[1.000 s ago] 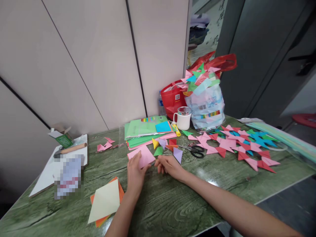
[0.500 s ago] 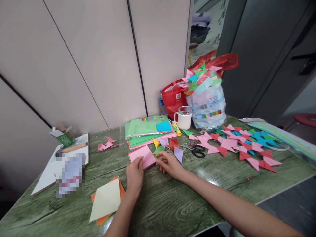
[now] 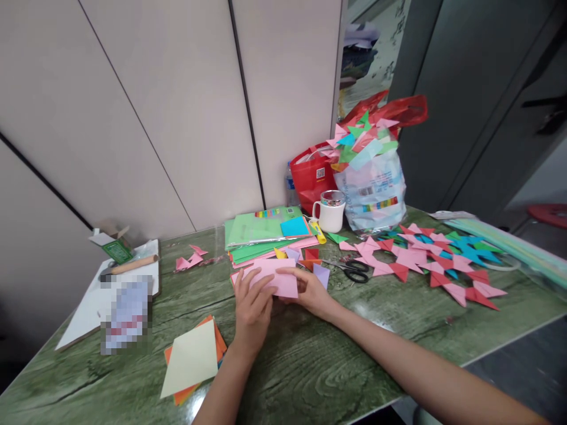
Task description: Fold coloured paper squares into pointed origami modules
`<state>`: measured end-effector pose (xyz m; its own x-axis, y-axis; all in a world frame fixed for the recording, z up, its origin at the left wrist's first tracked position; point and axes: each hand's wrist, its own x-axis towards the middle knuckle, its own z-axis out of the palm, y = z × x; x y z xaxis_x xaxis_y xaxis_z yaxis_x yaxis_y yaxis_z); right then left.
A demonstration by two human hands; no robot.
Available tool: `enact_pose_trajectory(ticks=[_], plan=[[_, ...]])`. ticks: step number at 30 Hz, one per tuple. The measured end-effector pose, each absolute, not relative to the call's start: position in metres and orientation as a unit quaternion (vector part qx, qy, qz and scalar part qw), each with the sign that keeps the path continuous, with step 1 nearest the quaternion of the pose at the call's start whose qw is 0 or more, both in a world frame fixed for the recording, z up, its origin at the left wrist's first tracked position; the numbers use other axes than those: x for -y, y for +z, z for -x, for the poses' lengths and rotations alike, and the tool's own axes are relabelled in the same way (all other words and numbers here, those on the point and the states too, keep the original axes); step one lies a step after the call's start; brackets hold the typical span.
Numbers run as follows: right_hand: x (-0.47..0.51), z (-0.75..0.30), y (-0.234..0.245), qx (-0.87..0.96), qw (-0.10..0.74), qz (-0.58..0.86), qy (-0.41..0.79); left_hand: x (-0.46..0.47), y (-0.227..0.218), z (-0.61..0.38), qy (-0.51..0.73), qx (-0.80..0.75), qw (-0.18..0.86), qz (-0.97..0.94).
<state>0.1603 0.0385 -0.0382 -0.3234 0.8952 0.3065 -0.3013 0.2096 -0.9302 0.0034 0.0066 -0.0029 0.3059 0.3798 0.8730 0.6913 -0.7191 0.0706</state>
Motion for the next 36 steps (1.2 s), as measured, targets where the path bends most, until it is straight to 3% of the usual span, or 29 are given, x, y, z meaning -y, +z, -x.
enact_pose_trajectory(ticks=[4, 8, 13, 16, 36], plan=[[-0.033, -0.158, -0.036, 0.566, 0.504, 0.261, 0.598, -0.011, -0.010, 0.004, -0.497, 0.386, 0.190, 0.754], [-0.033, -0.157, -0.037, 0.592, 0.485, 0.288, 0.575, -0.014, -0.016, 0.010, -0.436, 0.488, 0.200, 0.729], [-0.041, -0.158, -0.047, 0.574, 0.503, 0.371, 0.529, -0.016, -0.017, 0.010, -0.256, 0.621, 0.081, 0.736], [-0.044, -0.159, -0.051, 0.576, 0.490, 0.389, 0.526, -0.017, -0.015, 0.009, -0.216, 0.629, 0.033, 0.746], [-0.041, -0.158, -0.047, 0.595, 0.460, 0.402, 0.522, -0.019, -0.014, 0.011, -0.247, 0.633, -0.004, 0.734]])
